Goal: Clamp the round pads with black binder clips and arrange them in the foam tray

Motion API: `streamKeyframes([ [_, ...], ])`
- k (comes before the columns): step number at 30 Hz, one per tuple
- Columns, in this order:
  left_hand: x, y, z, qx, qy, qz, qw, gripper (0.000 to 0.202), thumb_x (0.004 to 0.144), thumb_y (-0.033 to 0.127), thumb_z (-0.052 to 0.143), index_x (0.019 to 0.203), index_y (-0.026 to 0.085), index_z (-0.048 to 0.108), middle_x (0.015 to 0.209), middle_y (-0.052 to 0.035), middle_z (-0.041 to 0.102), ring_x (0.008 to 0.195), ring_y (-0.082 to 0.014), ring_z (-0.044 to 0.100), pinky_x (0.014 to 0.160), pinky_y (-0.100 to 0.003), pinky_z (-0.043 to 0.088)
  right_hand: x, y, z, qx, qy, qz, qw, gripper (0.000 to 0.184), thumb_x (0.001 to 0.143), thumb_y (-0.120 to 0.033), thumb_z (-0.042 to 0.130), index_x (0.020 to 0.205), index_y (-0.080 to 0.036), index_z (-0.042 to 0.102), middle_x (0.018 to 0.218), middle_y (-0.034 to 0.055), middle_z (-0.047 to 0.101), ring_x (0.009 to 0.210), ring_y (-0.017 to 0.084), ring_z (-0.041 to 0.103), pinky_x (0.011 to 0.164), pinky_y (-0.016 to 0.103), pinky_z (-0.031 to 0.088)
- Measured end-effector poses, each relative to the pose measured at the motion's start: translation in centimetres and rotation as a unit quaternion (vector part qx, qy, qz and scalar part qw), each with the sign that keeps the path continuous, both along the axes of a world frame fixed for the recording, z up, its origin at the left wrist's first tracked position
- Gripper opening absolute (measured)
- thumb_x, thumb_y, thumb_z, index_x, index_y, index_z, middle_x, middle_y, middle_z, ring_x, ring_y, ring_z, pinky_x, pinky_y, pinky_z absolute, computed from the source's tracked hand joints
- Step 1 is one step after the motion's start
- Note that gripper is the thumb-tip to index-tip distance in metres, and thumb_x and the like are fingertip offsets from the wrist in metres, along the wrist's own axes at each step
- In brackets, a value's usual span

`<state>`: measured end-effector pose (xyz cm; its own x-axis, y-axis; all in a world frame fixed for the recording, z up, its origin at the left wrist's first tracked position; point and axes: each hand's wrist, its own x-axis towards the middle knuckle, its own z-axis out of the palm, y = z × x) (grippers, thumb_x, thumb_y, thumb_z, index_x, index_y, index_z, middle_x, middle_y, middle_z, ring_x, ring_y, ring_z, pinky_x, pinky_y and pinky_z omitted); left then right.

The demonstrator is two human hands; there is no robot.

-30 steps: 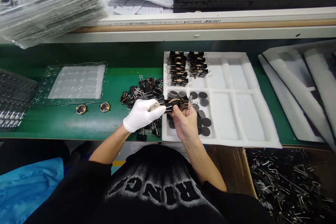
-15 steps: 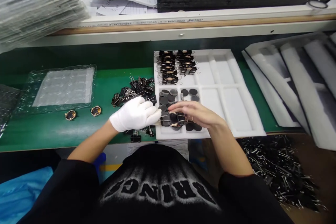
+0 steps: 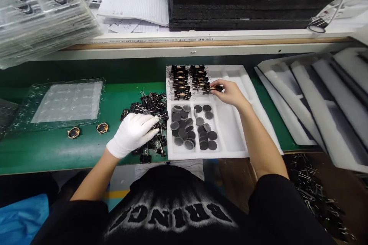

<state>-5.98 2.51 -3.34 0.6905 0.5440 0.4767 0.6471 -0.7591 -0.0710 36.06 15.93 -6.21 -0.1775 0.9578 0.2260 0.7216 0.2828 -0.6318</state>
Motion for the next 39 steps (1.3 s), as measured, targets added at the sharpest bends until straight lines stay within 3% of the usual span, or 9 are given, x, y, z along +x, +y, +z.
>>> streamKeyframes([
  [7,-1.0,-1.0,-0.6,-0.038,-0.023,0.018,0.999,0.026,0.099,0.025,0.064,0.122,0.015,0.068,0.109,-0.01,0.081,0.092,-0.0261,0.076,0.074,-0.039,0.053,-1.4,0.8,-3.2,0.029,-0.024,0.017,0.999,0.023,0.087,-0.029,0.069,0.108,-0.025,0.077,0.11,0.0096,0.08,0.108,0.034,0.069,0.101,0.057,0.052],
  [17,-1.0,-1.0,-1.1,-0.061,-0.03,0.034,0.997,0.024,0.102,0.028,0.06,0.121,0.017,0.071,0.11,-0.0082,0.082,0.092,-0.0246,0.077,0.076,-0.038,0.053,-2.0,1.1,-4.4,0.055,-0.031,0.04,0.997,0.025,0.091,-0.03,0.064,0.113,-0.023,0.075,0.114,0.012,0.078,0.108,0.033,0.067,0.099,0.053,0.051],
  [22,-1.6,-1.5,-1.1,-0.072,-0.03,0.049,0.996,0.026,0.102,0.029,0.06,0.122,0.017,0.072,0.111,-0.0087,0.081,0.094,-0.0254,0.077,0.076,-0.039,0.052,-2.5,-0.1,-4.3,0.116,-0.117,-0.027,0.986,0.036,0.093,-0.041,0.065,0.123,-0.023,0.073,0.131,0.0176,0.065,0.123,0.041,0.055,0.1,0.059,0.042],
  [25,-3.5,-2.0,-1.2,-0.084,-0.032,0.096,0.991,0.026,0.102,0.029,0.059,0.122,0.019,0.072,0.115,-0.0083,0.081,0.099,-0.0259,0.076,0.082,-0.039,0.053,-2.4,-1.0,-4.0,0.126,-0.173,-0.077,0.974,0.042,0.095,-0.044,0.061,0.13,-0.022,0.069,0.126,0.0179,0.063,0.119,0.039,0.057,0.096,0.056,0.043],
  [28,-6.8,-2.7,-1.4,-0.094,-0.052,0.223,0.969,0.03,0.103,0.028,0.054,0.125,0.02,0.072,0.122,-0.0098,0.079,0.11,-0.0274,0.074,0.093,-0.04,0.053,-2.2,-2.4,-3.2,0.119,-0.178,-0.076,0.974,0.044,0.096,-0.047,0.058,0.13,-0.02,0.067,0.12,0.0183,0.066,0.117,0.039,0.061,0.094,0.054,0.045],
  [31,-10.5,-3.7,-1.4,-0.131,-0.029,0.366,0.921,0.041,0.103,0.032,0.049,0.139,0.018,0.065,0.138,-0.0146,0.071,0.126,-0.0326,0.066,0.102,-0.045,0.049,-1.6,-5.0,-2.3,0.092,-0.172,-0.031,0.98,0.039,0.098,-0.049,0.056,0.12,-0.021,0.071,0.114,0.0165,0.072,0.112,0.038,0.067,0.094,0.053,0.046],
  [33,-12.7,-4.4,-1.5,-0.18,0.025,0.418,0.89,0.051,0.101,0.039,0.054,0.148,0.02,0.058,0.148,-0.0152,0.064,0.132,-0.0373,0.06,0.105,-0.05,0.047,-1.2,-7.0,-1.8,0.02,-0.185,0.043,0.982,0.037,0.1,-0.051,0.055,0.116,-0.022,0.072,0.113,0.0162,0.075,0.106,0.037,0.071,0.09,0.05,0.049],
  [36,-14.9,-4.5,-2.1,-0.238,0.11,0.427,0.865,0.061,0.096,0.047,0.061,0.153,0.026,0.052,0.156,-0.0132,0.057,0.134,-0.0415,0.056,0.105,-0.055,0.043,-1.0,-9.8,-2.0,-0.077,-0.225,0.145,0.96,0.038,0.099,-0.054,0.056,0.12,-0.026,0.071,0.12,0.0127,0.077,0.105,0.036,0.074,0.09,0.052,0.053],
  [39,-16.2,-3.3,-3.2,-0.268,0.158,0.395,0.865,0.062,0.098,0.049,0.058,0.155,0.027,0.051,0.155,-0.0135,0.059,0.131,-0.0422,0.056,0.103,-0.057,0.04,-1.5,-11.4,-2.5,-0.108,-0.233,0.159,0.953,0.042,0.098,-0.05,0.055,0.13,-0.025,0.065,0.122,0.013,0.077,0.098,0.035,0.076,0.089,0.053,0.056],
])
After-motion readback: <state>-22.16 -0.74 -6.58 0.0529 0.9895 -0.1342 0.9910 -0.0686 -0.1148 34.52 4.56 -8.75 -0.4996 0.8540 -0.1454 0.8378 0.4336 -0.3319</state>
